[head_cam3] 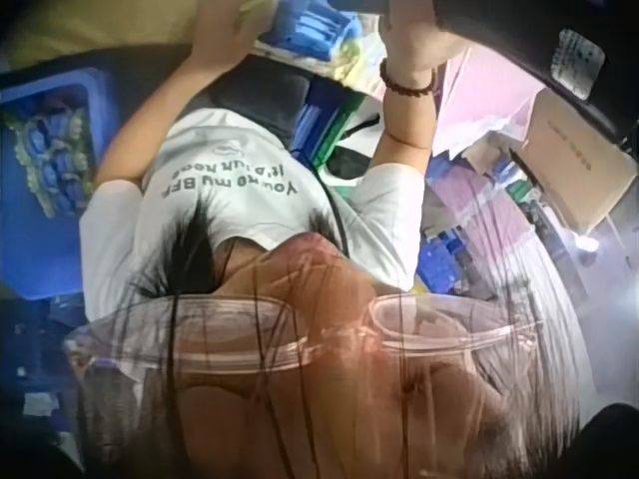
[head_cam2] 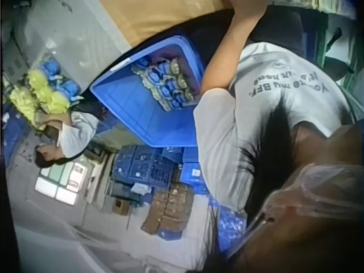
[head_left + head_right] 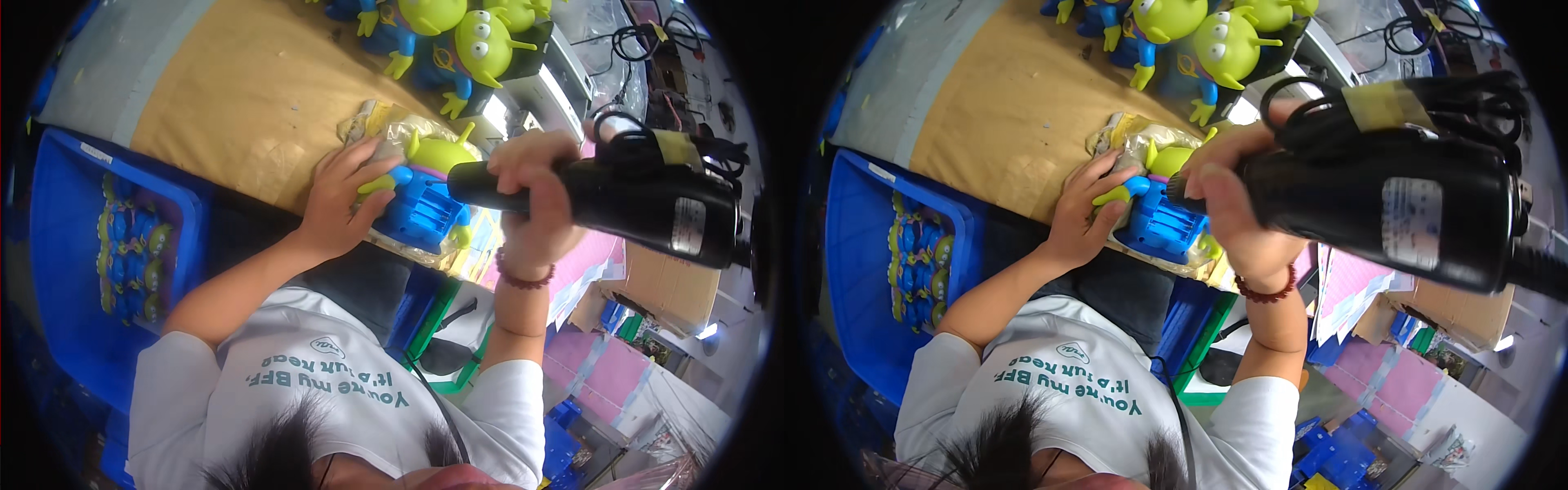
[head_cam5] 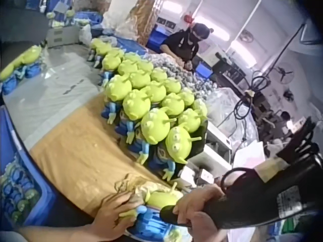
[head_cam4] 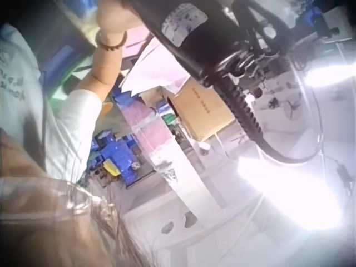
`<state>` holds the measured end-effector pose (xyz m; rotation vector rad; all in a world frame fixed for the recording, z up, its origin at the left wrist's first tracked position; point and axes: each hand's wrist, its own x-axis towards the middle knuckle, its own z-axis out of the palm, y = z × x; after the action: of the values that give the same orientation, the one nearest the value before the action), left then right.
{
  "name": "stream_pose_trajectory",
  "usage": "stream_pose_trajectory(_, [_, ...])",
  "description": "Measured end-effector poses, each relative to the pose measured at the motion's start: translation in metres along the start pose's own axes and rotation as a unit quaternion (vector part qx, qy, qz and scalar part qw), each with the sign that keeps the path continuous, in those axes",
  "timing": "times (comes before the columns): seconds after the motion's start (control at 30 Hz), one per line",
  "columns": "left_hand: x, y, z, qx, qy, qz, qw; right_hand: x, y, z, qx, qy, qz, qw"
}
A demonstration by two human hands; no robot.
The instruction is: Use a heat gun to process toy alien figures and place them into a blue storage bin.
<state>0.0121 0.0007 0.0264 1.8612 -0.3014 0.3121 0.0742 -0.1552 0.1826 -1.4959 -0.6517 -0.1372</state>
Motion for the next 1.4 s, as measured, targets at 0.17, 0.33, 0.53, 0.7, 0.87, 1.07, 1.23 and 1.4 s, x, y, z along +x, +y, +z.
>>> stream_pose_trajectory(0.17, [0.002,-0.002,-0.003,0.018,-0.011,-0.001,1.000,-0.012,0.022,0.001,0.077,-0.024,-0.034,0.996])
stream_pose_trajectory(0.33, [0.003,-0.005,-0.007,0.010,-0.033,0.003,0.999,-0.009,0.018,0.001,0.064,-0.074,-0.014,0.995])
stream_pose_trajectory(0.53, [0.006,-0.007,-0.008,-0.001,-0.038,-0.004,0.999,0.001,0.024,0.002,0.089,-0.102,-0.012,0.991])
stream_pose_trajectory(0.7, [0.006,-0.009,-0.009,-0.007,-0.044,-0.004,0.999,0.003,0.025,0.001,0.105,-0.101,0.006,0.989])
stream_pose_trajectory(0.87, [0.003,-0.009,-0.009,-0.006,-0.045,-0.003,0.999,0.001,0.023,0.005,0.101,-0.084,0.017,0.991])
stream_pose_trajectory(1.07, [0.000,-0.012,-0.009,-0.002,-0.046,0.021,0.999,-0.005,0.019,0.011,0.103,-0.033,0.002,0.994])
stream_pose_trajectory(1.23, [-0.002,-0.005,-0.015,-0.011,-0.086,0.044,0.995,-0.006,0.017,0.002,0.065,-0.061,0.007,0.996])
stream_pose_trajectory(1.4, [-0.011,-0.011,-0.007,0.067,-0.094,0.082,0.990,0.000,-0.008,-0.015,0.107,-0.039,-0.001,0.993])
